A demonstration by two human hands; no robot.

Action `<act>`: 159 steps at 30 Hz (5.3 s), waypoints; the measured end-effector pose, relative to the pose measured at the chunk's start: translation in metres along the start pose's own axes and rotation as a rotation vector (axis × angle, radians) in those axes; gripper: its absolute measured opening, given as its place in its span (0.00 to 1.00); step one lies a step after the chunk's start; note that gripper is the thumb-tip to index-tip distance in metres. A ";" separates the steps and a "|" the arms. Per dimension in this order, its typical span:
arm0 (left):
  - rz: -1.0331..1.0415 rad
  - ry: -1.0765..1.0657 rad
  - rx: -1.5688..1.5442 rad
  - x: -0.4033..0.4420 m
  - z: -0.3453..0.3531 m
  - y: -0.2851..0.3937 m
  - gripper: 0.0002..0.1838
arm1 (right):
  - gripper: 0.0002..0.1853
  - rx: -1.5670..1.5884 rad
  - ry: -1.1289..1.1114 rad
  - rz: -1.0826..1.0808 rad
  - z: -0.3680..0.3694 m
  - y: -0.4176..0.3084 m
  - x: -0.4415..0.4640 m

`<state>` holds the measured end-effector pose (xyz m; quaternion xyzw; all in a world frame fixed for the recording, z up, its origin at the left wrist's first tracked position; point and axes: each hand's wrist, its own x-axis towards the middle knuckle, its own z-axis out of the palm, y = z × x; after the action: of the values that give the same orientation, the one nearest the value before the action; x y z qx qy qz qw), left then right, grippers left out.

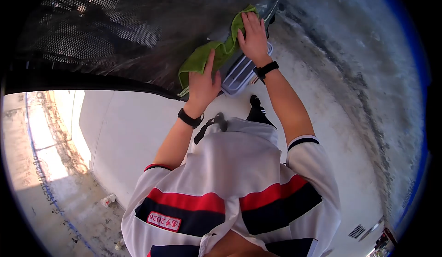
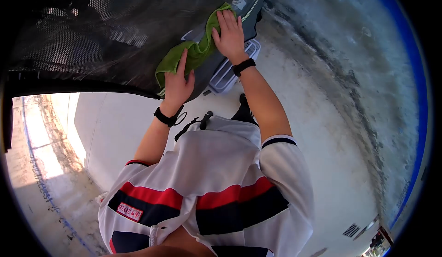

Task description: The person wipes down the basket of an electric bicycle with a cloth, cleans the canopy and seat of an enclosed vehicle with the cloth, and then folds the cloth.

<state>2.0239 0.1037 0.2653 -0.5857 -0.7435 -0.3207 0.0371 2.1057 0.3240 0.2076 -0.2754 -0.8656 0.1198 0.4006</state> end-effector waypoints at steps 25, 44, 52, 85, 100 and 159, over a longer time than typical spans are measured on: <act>-0.174 0.023 0.304 0.044 0.057 0.009 0.36 | 0.34 0.206 -0.105 -0.100 0.013 -0.011 0.030; -0.122 0.151 0.174 0.014 0.045 -0.004 0.30 | 0.29 0.204 -0.245 -0.357 0.005 -0.033 0.006; -0.420 0.344 -0.038 -0.016 0.026 0.004 0.36 | 0.30 0.316 -0.166 -0.212 0.010 -0.061 -0.002; -0.564 1.004 -0.192 -0.051 -0.050 -0.019 0.19 | 0.38 0.646 -0.152 -0.211 0.015 -0.089 0.036; -0.353 0.892 0.156 -0.035 -0.057 -0.007 0.29 | 0.37 0.625 -0.045 -0.225 -0.025 -0.105 0.099; -0.287 0.735 0.201 0.036 -0.063 0.046 0.34 | 0.37 0.412 0.136 -0.099 -0.007 -0.065 0.146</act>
<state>2.0332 0.1058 0.3506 -0.3157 -0.7827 -0.4363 0.3120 2.0093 0.3542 0.3316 -0.1524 -0.8064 0.2553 0.5113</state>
